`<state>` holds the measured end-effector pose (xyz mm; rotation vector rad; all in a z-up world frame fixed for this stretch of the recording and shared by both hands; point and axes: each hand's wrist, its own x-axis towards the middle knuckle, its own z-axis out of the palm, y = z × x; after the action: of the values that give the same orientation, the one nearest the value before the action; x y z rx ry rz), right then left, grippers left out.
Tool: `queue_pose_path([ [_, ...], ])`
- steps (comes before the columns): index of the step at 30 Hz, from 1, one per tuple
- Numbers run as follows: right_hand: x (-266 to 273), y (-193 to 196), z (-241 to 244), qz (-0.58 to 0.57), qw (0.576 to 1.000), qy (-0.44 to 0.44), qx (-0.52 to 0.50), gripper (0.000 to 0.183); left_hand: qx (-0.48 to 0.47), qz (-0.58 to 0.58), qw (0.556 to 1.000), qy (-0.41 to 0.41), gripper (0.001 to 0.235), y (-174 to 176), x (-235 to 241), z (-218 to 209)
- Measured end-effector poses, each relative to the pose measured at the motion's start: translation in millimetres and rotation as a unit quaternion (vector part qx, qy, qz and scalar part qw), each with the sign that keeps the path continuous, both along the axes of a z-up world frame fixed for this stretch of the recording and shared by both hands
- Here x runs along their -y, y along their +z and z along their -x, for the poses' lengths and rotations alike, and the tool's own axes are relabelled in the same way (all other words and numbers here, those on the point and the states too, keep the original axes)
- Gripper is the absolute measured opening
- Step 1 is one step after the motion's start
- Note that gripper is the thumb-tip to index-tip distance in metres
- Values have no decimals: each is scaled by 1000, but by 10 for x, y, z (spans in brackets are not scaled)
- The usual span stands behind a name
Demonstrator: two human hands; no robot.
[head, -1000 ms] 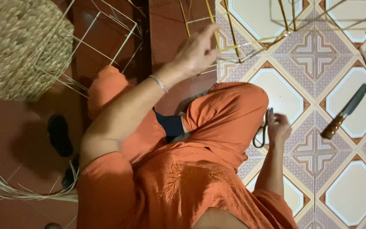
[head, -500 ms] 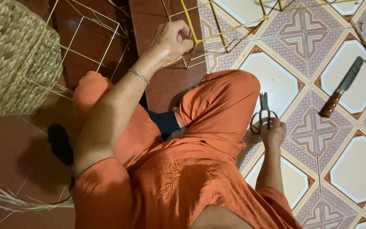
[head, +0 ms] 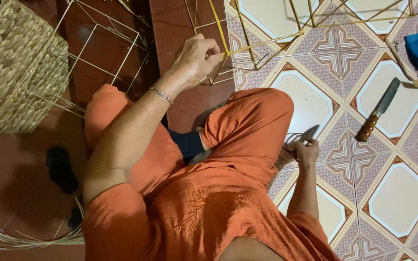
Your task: The person sits on the floor and wraps yellow tape around the joints of a wire basket frame to secure them. They use scissors to cut the tape after each application.
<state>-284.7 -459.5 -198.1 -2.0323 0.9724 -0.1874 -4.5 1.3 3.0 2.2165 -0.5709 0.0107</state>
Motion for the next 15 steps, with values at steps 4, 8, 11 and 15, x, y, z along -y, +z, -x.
queue_pose_path([
  [4,-5,184,-152,-246,951,-148,110,45,9,7,1000,19,16,19,-1,12],
  [8,-407,722,-375,-374,886,9,273,53,-37,39,998,11,16,17,-13,-14],
  [11,-902,1240,-569,-427,846,198,251,87,-35,14,999,12,18,11,-18,-2],
  [15,-1625,1738,-1060,-526,746,368,179,92,5,23,1000,10,18,33,-56,41],
])
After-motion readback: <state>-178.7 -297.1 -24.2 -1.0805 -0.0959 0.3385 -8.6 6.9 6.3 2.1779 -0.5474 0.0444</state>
